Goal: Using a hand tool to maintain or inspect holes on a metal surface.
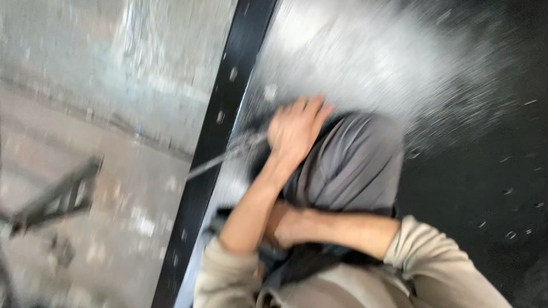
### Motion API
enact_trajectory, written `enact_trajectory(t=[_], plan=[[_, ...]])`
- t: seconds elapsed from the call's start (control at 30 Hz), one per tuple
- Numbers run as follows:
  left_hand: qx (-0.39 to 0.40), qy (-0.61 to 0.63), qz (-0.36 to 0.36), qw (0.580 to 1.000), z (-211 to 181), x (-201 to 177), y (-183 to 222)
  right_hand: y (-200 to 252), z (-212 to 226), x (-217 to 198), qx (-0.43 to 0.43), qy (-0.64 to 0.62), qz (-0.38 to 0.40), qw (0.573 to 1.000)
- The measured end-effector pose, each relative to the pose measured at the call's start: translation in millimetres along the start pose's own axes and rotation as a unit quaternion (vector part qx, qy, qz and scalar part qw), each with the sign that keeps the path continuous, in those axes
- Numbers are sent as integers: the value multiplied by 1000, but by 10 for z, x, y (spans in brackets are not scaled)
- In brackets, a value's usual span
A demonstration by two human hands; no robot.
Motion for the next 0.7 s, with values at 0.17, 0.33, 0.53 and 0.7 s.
enact_trajectory(t=[0.17,0.33,0.53,0.7], plan=[[66,-11,70,995,-254,-79,374,405,91,-1280,-60,-11,88,994],[106,-54,194,974,-249,-98,868,-136,-284,-2061,58,-111,-179,976],[57,56,95,992,108,-61,1602,-800,-639,-2283,22,173,-345,922],[-4,80,24,996,662,-299,2253,-998,-939,-2279,83,132,-296,942]])
Point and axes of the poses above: each hand's wrist, its own y-axis away from the middle knuckle, its own x-axis out of the palm, z = x × y, the point moved 2 cm from there along -y, towards the middle knuckle, and after that the axes turned 10 degrees about y, right-handed, at the moved point
